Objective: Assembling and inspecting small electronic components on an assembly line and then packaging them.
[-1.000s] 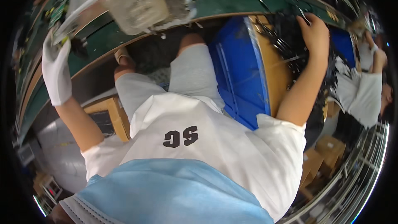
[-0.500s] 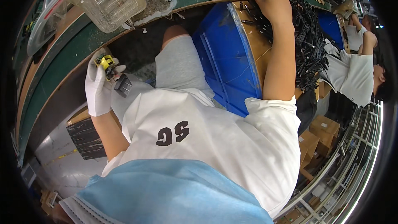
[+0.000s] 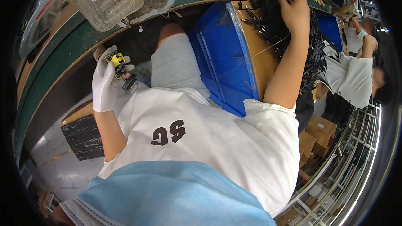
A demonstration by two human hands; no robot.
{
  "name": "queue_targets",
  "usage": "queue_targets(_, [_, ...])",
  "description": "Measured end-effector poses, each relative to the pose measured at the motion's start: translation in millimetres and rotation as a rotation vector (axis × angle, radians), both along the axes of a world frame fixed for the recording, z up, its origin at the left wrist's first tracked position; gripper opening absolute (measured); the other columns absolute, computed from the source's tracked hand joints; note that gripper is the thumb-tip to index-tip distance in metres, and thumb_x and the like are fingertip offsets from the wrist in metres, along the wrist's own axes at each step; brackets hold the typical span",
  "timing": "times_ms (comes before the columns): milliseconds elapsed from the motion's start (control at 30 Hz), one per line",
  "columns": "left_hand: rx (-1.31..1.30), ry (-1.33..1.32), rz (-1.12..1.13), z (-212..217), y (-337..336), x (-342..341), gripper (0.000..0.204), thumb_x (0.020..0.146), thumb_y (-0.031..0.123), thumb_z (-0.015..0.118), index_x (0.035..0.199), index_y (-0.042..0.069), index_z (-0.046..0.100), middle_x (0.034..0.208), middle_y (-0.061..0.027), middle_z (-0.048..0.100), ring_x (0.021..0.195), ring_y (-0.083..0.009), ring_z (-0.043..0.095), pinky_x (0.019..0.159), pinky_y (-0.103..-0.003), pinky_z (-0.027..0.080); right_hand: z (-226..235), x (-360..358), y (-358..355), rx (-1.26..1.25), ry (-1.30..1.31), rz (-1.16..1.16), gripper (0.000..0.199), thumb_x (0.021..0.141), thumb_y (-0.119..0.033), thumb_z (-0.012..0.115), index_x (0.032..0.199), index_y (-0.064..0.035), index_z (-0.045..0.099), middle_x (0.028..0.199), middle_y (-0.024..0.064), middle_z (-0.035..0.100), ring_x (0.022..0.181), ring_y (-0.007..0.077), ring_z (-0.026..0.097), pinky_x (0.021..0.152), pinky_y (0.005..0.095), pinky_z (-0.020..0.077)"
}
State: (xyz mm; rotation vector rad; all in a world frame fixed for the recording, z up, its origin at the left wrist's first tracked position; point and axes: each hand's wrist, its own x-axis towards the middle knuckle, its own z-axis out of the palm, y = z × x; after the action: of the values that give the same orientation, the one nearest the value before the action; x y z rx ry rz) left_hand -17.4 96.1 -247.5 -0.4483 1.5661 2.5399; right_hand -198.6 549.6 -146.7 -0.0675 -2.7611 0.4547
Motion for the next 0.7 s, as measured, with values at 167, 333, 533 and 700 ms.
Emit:
queue_targets(167, [-0.008,-0.02,-0.034,5,5,-1,0.05,0.095,0.009,0.059,0.139,-0.003,0.041,0.113,-0.0231,0.064,0.089,-0.0223,0.068,0.077,-0.026,0.055,22,7,-3,-0.258,0.401,0.028,0.026,0.089,-0.013,0.069,0.111,0.0013,0.066,0.087,0.0058,0.067,0.071,0.0122,0.056,0.065,0.0245,0.0463])
queue_targets(333, [-0.116,0.002,-0.084,-2,7,2,0.053,0.095,0.011,0.058,0.142,-0.002,0.038,0.119,-0.0224,0.061,0.088,-0.0217,0.064,0.077,-0.027,0.053,32,15,-17,-0.945,0.478,0.093,0.025,0.089,-0.008,0.069,0.11,0.0033,0.066,0.087,0.0062,0.067,0.062,0.0078,0.049,0.055,0.0203,0.0399])
queue_targets(533, [-0.075,0.005,-0.112,-14,6,7,0.057,0.092,0.008,0.062,0.141,-0.005,0.037,0.121,-0.0235,0.06,0.088,-0.0221,0.064,0.081,-0.028,0.052,40,17,-5,-1.098,0.547,0.194,0.024,0.089,-0.004,0.069,0.11,0.0043,0.065,0.086,0.006,0.066,0.056,0.0045,0.044,0.048,0.0163,0.0322])
queue_targets(700, [0.002,-0.034,-0.104,-11,10,6,0.053,0.088,0.001,0.064,0.136,-0.005,0.043,0.118,-0.0234,0.063,0.096,-0.0229,0.065,0.085,-0.03,0.053,39,16,-1,-0.981,0.625,0.104,0.021,0.09,-0.003,0.066,0.11,0.0044,0.064,0.084,0.0049,0.065,0.055,0.0039,0.043,0.046,0.0156,0.0298])
